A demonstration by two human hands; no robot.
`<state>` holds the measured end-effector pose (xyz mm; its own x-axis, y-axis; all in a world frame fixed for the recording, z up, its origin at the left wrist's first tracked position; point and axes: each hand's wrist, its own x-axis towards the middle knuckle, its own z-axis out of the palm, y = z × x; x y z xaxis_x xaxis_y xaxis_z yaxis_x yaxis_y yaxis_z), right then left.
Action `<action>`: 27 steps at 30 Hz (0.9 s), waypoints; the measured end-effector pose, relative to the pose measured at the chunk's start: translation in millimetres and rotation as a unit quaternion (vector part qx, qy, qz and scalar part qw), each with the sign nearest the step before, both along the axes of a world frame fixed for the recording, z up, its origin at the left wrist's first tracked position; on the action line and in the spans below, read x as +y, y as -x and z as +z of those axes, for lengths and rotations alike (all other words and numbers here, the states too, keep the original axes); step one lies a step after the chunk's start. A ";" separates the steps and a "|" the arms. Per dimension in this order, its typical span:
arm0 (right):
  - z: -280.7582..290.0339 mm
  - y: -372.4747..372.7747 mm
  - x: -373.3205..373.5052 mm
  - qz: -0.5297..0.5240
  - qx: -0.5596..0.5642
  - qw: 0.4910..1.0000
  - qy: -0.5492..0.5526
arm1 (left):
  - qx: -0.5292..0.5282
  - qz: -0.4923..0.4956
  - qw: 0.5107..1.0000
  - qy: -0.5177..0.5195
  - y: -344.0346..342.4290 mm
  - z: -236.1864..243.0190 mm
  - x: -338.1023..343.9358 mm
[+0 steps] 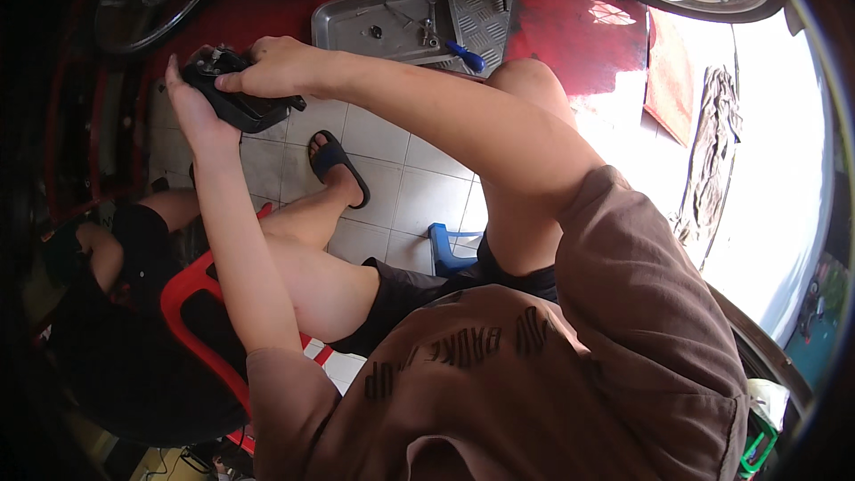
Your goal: The person unscrews and removes a mirror from a motorcycle using a screwdriver and then works on the internal components of the mirror housing by hand.
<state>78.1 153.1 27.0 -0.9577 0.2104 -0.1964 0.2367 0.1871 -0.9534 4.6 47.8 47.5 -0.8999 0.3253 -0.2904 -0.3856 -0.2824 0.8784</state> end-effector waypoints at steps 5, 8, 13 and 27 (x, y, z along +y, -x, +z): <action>9.3 -3.6 -12.5 0.003 0.040 0.987 0.155 | 0.200 -0.008 0.975 0.097 10.8 16.3 -44.2; 25.3 -7.8 20.5 -0.009 0.074 0.971 0.225 | 0.193 0.003 0.976 0.097 10.9 44.1 -75.1; 47.8 -19.6 31.4 -0.022 0.049 0.982 0.179 | 0.057 0.214 0.957 0.187 -1.2 -65.8 -223.9; 0.9 -10.8 12.8 0.059 0.048 0.990 -0.123 | -0.324 0.023 0.849 0.416 -117.9 -263.1 -216.5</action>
